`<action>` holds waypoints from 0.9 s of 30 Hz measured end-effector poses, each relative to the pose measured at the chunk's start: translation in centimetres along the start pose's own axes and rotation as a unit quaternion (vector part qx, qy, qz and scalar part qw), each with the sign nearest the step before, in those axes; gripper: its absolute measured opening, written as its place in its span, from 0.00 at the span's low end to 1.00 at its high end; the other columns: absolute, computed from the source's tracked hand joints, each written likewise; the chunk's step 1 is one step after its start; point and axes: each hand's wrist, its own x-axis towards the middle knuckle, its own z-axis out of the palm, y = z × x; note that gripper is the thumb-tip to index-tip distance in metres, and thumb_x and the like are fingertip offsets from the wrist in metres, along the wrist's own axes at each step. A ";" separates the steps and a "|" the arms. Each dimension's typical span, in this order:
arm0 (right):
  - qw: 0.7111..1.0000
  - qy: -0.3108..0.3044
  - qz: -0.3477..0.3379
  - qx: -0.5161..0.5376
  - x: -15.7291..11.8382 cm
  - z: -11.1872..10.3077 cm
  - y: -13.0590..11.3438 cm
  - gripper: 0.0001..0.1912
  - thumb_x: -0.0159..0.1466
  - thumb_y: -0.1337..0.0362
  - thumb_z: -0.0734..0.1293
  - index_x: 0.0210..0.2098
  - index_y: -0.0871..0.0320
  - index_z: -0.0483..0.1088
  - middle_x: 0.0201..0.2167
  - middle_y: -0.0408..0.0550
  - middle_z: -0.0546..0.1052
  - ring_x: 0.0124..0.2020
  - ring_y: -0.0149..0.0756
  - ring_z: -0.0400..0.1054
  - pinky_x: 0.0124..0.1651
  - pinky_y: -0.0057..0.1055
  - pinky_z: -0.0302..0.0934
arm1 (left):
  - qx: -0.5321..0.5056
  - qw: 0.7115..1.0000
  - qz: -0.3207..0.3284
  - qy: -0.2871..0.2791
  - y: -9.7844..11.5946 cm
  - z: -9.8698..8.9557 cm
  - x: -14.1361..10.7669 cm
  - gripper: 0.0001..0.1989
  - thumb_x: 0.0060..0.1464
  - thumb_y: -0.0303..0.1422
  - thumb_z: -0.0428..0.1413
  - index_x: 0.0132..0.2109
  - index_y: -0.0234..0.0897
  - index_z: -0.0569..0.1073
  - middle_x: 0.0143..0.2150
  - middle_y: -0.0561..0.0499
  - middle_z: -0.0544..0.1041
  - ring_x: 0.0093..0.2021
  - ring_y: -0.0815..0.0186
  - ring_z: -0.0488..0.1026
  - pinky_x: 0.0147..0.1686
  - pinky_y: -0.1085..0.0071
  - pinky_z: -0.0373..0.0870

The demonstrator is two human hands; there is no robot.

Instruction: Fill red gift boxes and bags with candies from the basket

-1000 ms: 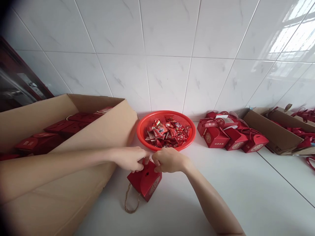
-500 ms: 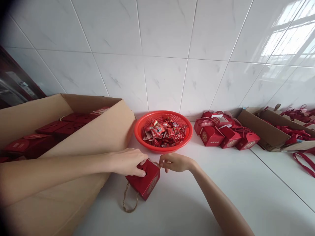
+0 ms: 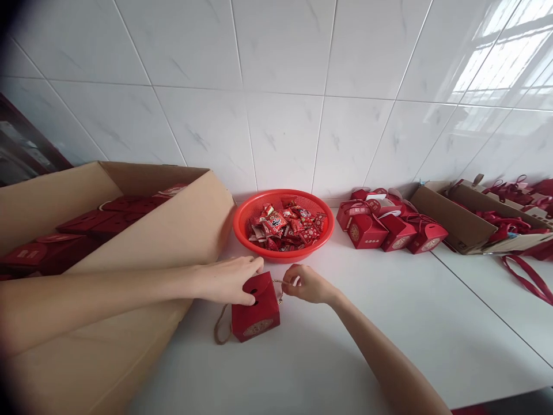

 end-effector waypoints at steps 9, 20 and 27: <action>0.943 -0.029 -0.086 0.321 -2.3 -2.4 -2.6 0.12 0.60 0.58 0.73 0.31 0.61 0.74 0.32 0.49 0.79 0.32 0.33 0.73 0.41 0.34 0.68 | -0.109 0.989 -0.057 -0.086 -0.2 -0.6 0.3 0.32 0.46 0.43 0.60 0.57 0.37 0.62 0.49 0.40 0.78 0.41 0.53 0.79 0.30 0.67 0.72; 0.982 -0.066 -0.059 0.169 -2.0 -0.1 -3.3 0.16 0.62 0.56 0.71 0.45 0.59 0.75 0.42 0.49 0.75 0.24 0.22 0.60 0.22 0.21 0.60 | -0.135 0.989 -0.037 -0.046 0.3 -0.4 0.2 0.35 0.44 0.47 0.61 0.58 0.41 0.65 0.62 0.41 0.67 0.53 0.53 0.75 0.41 0.68 0.74; 0.984 -0.070 -0.052 0.155 -2.0 -0.1 -3.4 0.18 0.62 0.54 0.70 0.45 0.61 0.74 0.39 0.48 0.75 0.25 0.23 0.61 0.23 0.21 0.60 | -0.196 0.977 -0.032 -0.082 0.7 -2.8 -0.5 0.49 0.37 0.31 0.62 0.68 0.37 0.56 0.59 0.39 0.72 0.37 0.61 0.80 0.30 0.71 0.74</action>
